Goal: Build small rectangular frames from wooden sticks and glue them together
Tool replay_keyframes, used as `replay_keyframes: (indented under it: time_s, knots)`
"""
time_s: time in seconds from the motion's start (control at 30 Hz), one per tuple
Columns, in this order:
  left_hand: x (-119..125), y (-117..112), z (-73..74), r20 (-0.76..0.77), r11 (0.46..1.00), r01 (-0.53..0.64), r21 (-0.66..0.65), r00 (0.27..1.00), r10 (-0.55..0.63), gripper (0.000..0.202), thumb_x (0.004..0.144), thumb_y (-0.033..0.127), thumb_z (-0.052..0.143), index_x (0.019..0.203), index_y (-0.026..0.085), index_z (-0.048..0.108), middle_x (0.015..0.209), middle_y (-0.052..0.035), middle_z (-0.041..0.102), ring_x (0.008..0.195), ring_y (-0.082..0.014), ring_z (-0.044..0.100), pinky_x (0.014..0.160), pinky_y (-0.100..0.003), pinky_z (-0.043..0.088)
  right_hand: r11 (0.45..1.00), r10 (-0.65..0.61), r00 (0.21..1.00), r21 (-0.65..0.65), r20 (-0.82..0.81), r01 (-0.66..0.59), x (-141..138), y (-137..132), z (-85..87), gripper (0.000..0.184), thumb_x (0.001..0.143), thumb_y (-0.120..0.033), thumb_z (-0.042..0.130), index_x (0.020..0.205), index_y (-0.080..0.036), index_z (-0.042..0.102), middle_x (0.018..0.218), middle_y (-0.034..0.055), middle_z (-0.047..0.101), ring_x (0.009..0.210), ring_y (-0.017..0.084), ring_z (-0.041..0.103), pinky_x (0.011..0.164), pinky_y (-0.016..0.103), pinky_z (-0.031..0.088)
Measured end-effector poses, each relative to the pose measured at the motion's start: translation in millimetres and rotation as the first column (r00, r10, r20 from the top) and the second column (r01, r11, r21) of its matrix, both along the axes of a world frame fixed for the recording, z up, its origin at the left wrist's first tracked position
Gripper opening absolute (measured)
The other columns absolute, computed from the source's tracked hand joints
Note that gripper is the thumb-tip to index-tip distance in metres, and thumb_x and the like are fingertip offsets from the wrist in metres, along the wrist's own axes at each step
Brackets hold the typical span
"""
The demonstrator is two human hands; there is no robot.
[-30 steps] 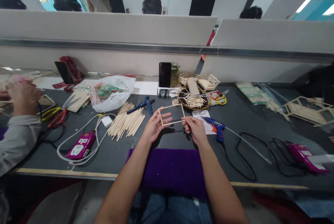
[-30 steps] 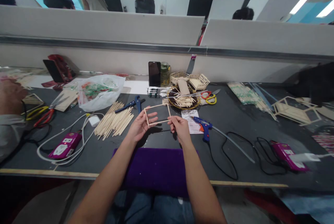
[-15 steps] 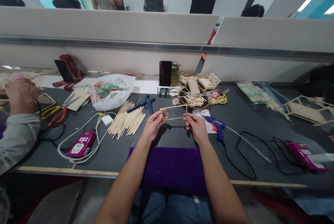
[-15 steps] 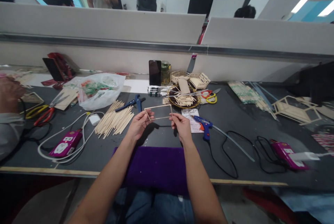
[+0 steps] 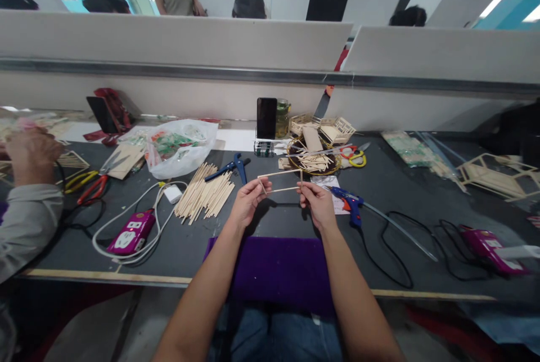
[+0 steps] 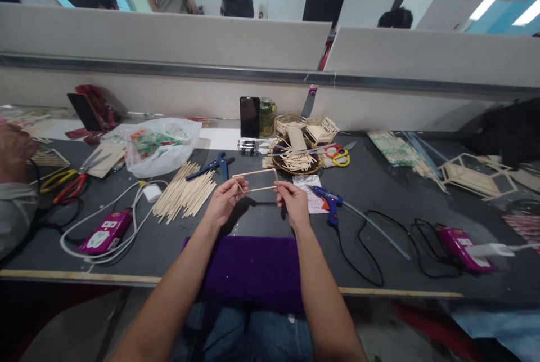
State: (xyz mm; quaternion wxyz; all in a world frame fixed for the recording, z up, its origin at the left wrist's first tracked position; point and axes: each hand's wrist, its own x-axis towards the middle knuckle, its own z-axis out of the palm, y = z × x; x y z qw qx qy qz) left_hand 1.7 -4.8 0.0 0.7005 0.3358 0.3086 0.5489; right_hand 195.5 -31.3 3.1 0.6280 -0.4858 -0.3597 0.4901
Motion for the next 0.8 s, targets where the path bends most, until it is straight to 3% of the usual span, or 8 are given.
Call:
replay_keyframes:
  time_s: [0.13, 0.33, 0.63, 0.8]
  knots:
    - [-1, -1, 5.6, 0.018, 1.0, 0.016, -0.004, 1.0, -0.016, 0.037, 0.076, 0.036, 0.072, 0.107, 0.015, 0.067, 0.093, -0.009, 0.073, 0.079, -0.0165, 0.068, 0.077, -0.028, 0.051, 1.0, 0.012, 1.0, -0.005, -0.004, -0.012, 1, 0, 0.1, 0.027, 0.065, -0.035, 0.074, 0.084, -0.017, 0.072, 0.07, 0.0014, 0.066, 0.049, 0.007, 0.049, 0.04, 0.019, 0.04]
    - [-6, -1, 11.7, -0.075, 0.999, 0.026, 0.041, 0.997, -0.023, 0.033, 0.078, 0.038, 0.068, 0.093, 0.01, 0.07, 0.079, -0.0093, 0.072, 0.064, -0.0153, 0.066, 0.065, -0.025, 0.05, 0.999, 0.04, 0.999, -0.022, 0.023, -0.04, 1, -1, -1.7, 0.028, 0.067, -0.037, 0.074, 0.085, -0.016, 0.072, 0.067, -0.0006, 0.063, 0.048, 0.006, 0.048, 0.04, 0.018, 0.04]
    - [-10, -2, 9.3, 0.012, 0.942, 0.331, -0.059, 0.944, -0.331, 0.037, 0.081, 0.042, 0.06, 0.095, 0.008, 0.067, 0.072, -0.0078, 0.069, 0.054, -0.0182, 0.066, 0.058, -0.031, 0.055, 0.996, 0.086, 0.995, -0.025, 0.051, -0.085, 2, 0, -6.4, 0.03, 0.067, -0.041, 0.074, 0.085, -0.017, 0.073, 0.063, -0.0018, 0.06, 0.046, 0.006, 0.046, 0.039, 0.017, 0.038]
    - [-7, -5, 12.3, 0.015, 0.929, 0.358, -0.094, 0.934, -0.358, 0.03, 0.073, 0.031, 0.07, 0.093, 0.01, 0.067, 0.07, -0.0048, 0.069, 0.052, -0.0159, 0.065, 0.059, -0.032, 0.057, 0.993, 0.112, 0.99, -0.037, 0.089, -0.109, 2, -1, -6.1, 0.033, 0.069, -0.042, 0.072, 0.089, -0.017, 0.071, 0.063, -0.0025, 0.058, 0.046, 0.006, 0.046, 0.039, 0.018, 0.038]
